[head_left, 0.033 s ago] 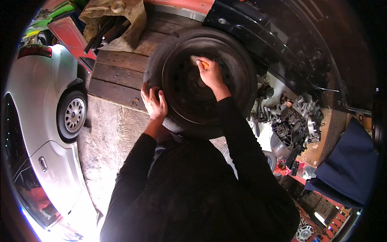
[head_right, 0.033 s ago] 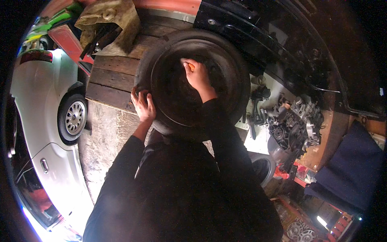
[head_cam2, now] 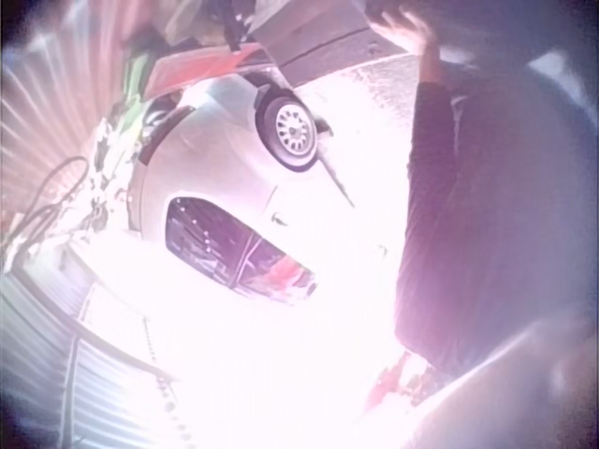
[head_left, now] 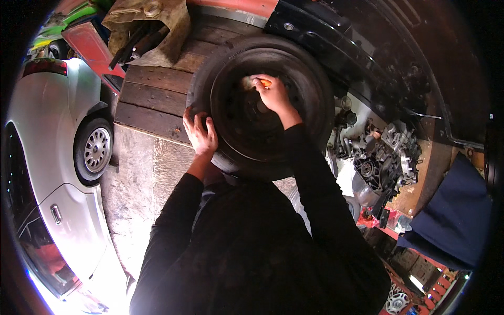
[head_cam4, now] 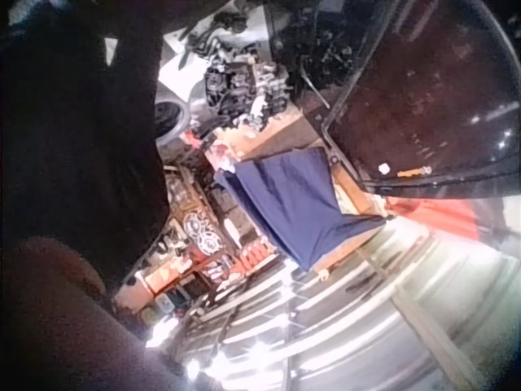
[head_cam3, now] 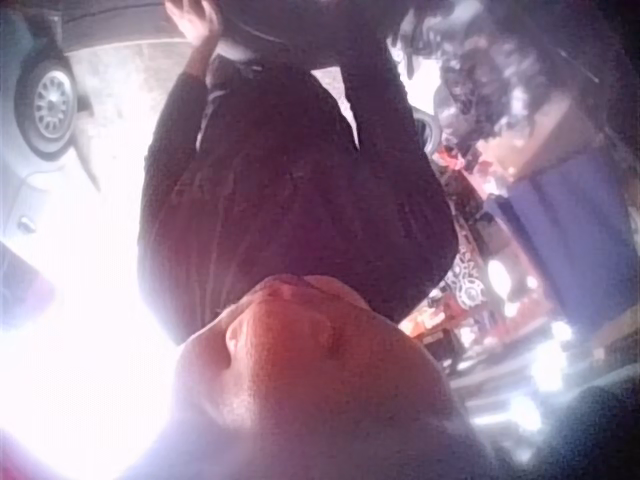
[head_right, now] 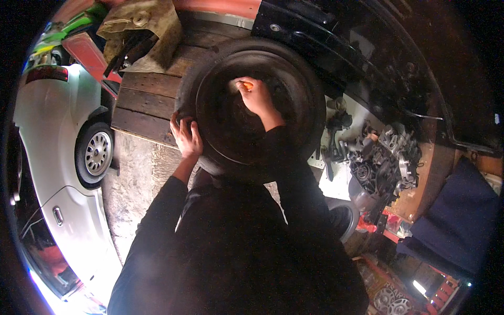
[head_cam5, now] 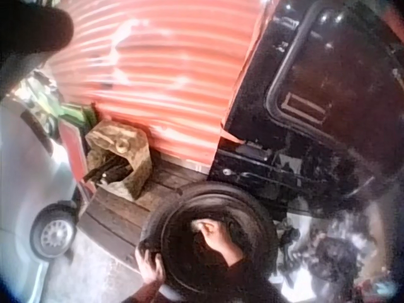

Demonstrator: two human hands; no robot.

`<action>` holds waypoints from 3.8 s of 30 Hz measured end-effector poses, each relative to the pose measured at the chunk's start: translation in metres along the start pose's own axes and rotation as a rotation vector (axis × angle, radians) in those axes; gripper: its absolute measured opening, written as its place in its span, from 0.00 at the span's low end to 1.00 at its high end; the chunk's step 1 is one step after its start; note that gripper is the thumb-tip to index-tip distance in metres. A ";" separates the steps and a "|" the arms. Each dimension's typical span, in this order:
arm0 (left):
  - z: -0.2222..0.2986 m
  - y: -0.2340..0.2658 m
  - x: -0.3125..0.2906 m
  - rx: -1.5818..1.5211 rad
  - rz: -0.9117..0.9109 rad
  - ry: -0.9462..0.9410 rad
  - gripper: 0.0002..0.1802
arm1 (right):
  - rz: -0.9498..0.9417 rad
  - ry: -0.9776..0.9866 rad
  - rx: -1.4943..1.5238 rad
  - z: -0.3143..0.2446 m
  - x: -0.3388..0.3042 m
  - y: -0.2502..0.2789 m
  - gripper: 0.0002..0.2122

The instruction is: The person paints the inner surface of a car tire with a brush, repeatedly dipping the brush into a small container of paint and applying it to the rim and sidewall. The tire remains on a wooden pallet throughout the process.

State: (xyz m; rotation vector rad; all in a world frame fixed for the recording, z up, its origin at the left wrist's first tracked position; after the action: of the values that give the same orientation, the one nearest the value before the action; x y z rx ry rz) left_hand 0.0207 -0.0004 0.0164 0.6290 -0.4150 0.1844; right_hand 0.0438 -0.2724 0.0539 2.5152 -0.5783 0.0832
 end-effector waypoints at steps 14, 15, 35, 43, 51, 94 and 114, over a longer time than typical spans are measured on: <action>-0.006 -0.008 0.004 0.022 0.000 0.017 0.14 | -0.225 0.032 -0.546 0.008 0.039 0.076 0.11; -0.006 -0.007 0.004 0.020 0.008 0.014 0.14 | -0.331 -0.046 -0.601 0.005 0.041 0.082 0.11; -0.006 -0.007 0.003 0.005 0.017 0.011 0.14 | -0.645 -0.013 -0.726 -0.002 -0.010 0.099 0.10; -0.004 -0.007 0.005 -0.006 -0.005 0.035 0.15 | -0.622 -0.015 -0.770 -0.006 -0.008 0.101 0.10; -0.004 -0.006 0.004 0.023 0.011 0.012 0.15 | -0.613 -0.158 -0.573 -0.026 -0.039 0.086 0.10; -0.010 -0.008 0.004 0.029 0.043 -0.009 0.12 | -0.381 -0.213 -0.408 -0.034 -0.058 0.142 0.11; -0.008 -0.007 0.005 0.009 0.043 -0.011 0.14 | -0.156 -0.399 0.211 0.017 -0.036 0.069 0.13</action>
State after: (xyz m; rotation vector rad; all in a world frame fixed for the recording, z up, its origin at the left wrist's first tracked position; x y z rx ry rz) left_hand 0.0296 -0.0012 0.0086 0.6304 -0.4384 0.2238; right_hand -0.0186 -0.3200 0.0680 2.7930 -0.5464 -0.4468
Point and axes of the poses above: each hand's wrist, its own x-axis towards the middle knuckle, its own y-axis out of the back of the hand, z = x × y, the point moved 3 cm from there along x, towards the middle knuckle, and after that the axes turned 9 degrees about z, right-handed, at the moved point
